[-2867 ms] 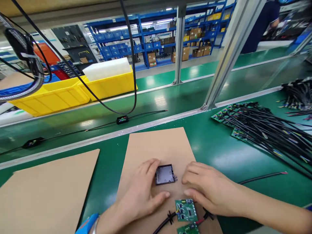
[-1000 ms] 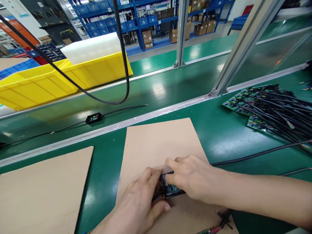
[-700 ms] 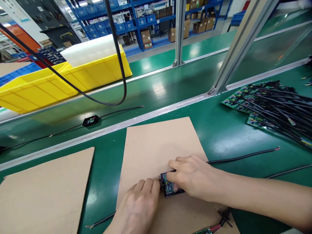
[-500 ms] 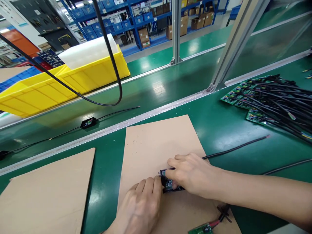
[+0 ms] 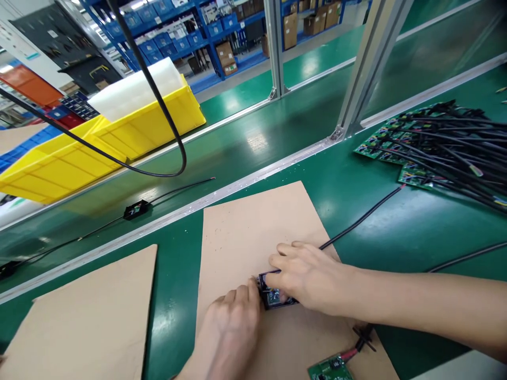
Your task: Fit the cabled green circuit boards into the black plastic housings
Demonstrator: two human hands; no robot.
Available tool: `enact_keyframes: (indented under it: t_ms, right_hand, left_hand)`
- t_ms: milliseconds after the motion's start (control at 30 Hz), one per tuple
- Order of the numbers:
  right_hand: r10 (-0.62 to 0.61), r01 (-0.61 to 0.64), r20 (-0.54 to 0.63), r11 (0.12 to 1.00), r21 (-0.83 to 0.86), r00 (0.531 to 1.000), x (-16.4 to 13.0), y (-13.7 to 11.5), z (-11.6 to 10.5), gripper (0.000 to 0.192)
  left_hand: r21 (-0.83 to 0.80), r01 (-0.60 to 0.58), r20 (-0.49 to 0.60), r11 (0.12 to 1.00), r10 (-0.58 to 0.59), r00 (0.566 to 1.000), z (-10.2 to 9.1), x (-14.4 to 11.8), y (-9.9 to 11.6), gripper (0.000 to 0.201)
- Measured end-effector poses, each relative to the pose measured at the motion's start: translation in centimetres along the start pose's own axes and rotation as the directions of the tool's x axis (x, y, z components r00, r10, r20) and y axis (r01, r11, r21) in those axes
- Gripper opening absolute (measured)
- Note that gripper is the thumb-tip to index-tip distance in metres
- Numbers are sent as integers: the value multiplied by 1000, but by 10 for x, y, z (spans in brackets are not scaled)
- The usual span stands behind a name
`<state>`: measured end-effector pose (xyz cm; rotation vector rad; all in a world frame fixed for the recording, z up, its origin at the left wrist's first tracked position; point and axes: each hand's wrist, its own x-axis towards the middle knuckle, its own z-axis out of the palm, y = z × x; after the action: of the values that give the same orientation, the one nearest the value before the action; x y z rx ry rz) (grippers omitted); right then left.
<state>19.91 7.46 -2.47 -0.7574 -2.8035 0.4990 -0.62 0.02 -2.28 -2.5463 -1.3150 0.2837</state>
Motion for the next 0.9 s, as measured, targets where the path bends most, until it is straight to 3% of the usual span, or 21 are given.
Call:
enact_keyframes:
  t_ms: [167, 267, 567, 767, 900]
  right_hand:
    - [-7, 6, 16, 1000, 21, 1000, -1, -1, -1, 7]
    - [4, -4, 20, 1000, 15, 1000, 0, -2, -3, 8]
    - [-22, 22, -3, 1000, 17, 1000, 2, 1, 1, 9]
    - [-7, 8, -10, 1000, 18, 1000, 2, 0, 2, 9]
    - [0, 1, -11, 999, 43, 1000, 3, 2, 0, 6]
  left_hand:
    - [-89, 31, 39, 995, -28, 999, -26, 5, -4, 27]
    - [-86, 54, 54, 995, -49, 997, -31, 10, -1, 26]
    - [-106, 103, -19, 989, -106, 994, -11, 5, 2, 23]
    - [2, -29, -40, 1000, 29, 999, -8, 2, 5, 30]
    - [-50, 72, -50, 996, -74, 996, 1, -5, 14, 42]
